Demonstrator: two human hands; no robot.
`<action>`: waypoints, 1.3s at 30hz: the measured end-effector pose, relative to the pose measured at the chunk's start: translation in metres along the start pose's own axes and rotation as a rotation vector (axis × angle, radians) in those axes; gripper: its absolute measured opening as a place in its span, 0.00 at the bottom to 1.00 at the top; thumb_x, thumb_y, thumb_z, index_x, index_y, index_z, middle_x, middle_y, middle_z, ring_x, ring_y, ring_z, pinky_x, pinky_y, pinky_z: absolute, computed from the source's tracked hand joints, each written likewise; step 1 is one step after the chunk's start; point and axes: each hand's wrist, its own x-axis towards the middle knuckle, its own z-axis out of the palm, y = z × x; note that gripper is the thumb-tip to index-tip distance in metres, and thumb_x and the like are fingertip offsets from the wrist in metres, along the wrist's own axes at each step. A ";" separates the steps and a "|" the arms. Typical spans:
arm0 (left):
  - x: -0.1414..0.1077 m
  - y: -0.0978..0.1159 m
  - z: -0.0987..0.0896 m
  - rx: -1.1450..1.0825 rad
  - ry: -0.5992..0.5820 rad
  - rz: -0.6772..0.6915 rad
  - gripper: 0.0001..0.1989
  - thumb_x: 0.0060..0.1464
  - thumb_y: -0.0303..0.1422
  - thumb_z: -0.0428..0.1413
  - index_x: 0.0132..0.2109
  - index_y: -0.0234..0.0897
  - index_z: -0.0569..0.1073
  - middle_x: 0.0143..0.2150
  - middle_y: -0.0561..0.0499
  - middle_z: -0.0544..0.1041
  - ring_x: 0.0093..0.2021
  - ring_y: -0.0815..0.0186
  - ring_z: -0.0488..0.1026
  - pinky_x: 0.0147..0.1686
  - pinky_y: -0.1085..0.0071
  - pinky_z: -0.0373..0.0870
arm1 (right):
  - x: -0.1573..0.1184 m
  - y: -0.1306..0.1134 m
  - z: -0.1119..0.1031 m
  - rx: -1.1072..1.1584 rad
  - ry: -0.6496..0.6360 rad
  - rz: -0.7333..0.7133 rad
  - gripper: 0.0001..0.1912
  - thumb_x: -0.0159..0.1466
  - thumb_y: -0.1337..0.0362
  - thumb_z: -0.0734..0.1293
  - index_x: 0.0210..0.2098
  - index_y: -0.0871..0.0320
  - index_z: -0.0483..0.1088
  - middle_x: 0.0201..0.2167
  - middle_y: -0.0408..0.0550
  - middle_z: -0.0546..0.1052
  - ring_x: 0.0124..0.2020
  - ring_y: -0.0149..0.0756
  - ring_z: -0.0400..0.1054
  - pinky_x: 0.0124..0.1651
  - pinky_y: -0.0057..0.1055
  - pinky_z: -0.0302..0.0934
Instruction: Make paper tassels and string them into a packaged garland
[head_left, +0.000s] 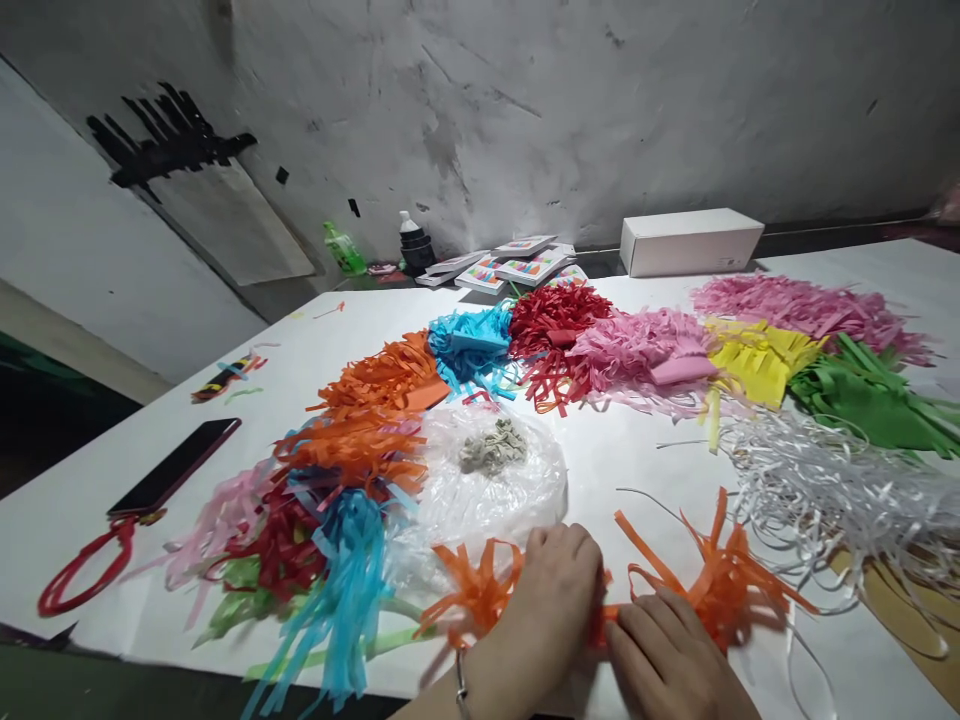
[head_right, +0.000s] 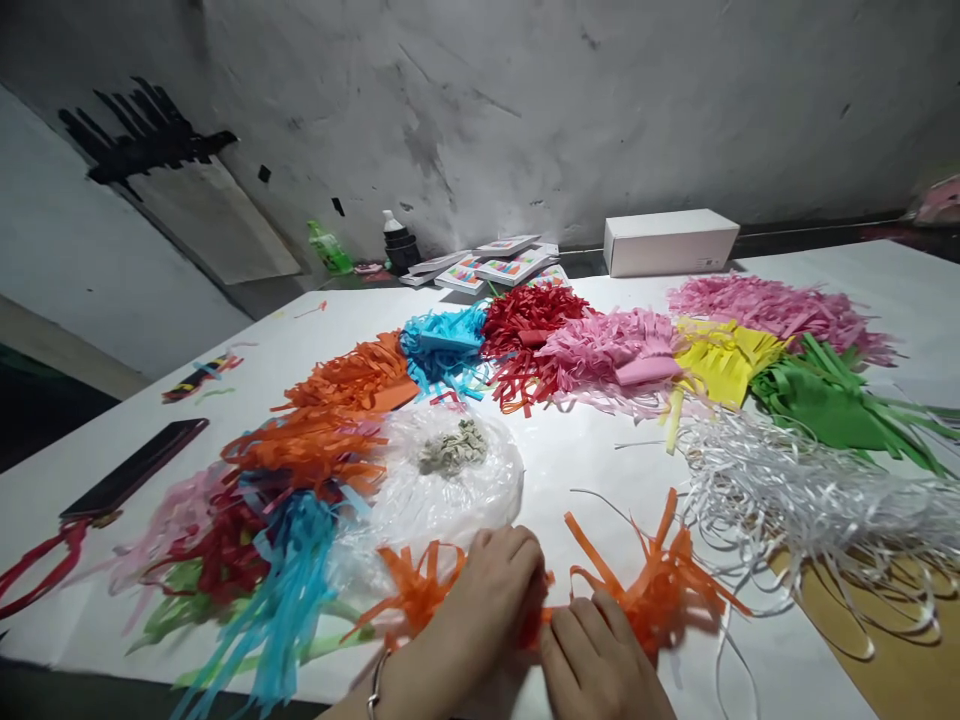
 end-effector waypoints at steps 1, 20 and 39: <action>-0.003 -0.005 -0.003 0.013 0.013 -0.026 0.12 0.56 0.15 0.52 0.35 0.38 0.71 0.35 0.51 0.75 0.37 0.60 0.70 0.42 0.60 0.65 | 0.000 0.000 0.000 0.010 0.003 0.005 0.19 0.69 0.78 0.53 0.38 0.58 0.72 0.33 0.46 0.78 0.37 0.38 0.71 0.53 0.40 0.60; -0.004 -0.035 -0.024 0.076 0.044 0.001 0.12 0.57 0.16 0.48 0.36 0.36 0.69 0.35 0.48 0.73 0.35 0.59 0.68 0.36 0.63 0.66 | -0.007 0.001 0.003 0.031 -0.020 0.002 0.19 0.70 0.77 0.52 0.38 0.59 0.73 0.31 0.46 0.76 0.36 0.39 0.70 0.52 0.41 0.59; -0.044 -0.024 0.016 -0.001 0.365 0.401 0.12 0.69 0.27 0.45 0.37 0.39 0.70 0.32 0.53 0.77 0.32 0.63 0.71 0.41 0.65 0.64 | -0.014 0.011 -0.002 -0.071 0.023 0.055 0.16 0.66 0.80 0.55 0.35 0.60 0.70 0.28 0.46 0.74 0.32 0.36 0.66 0.46 0.38 0.58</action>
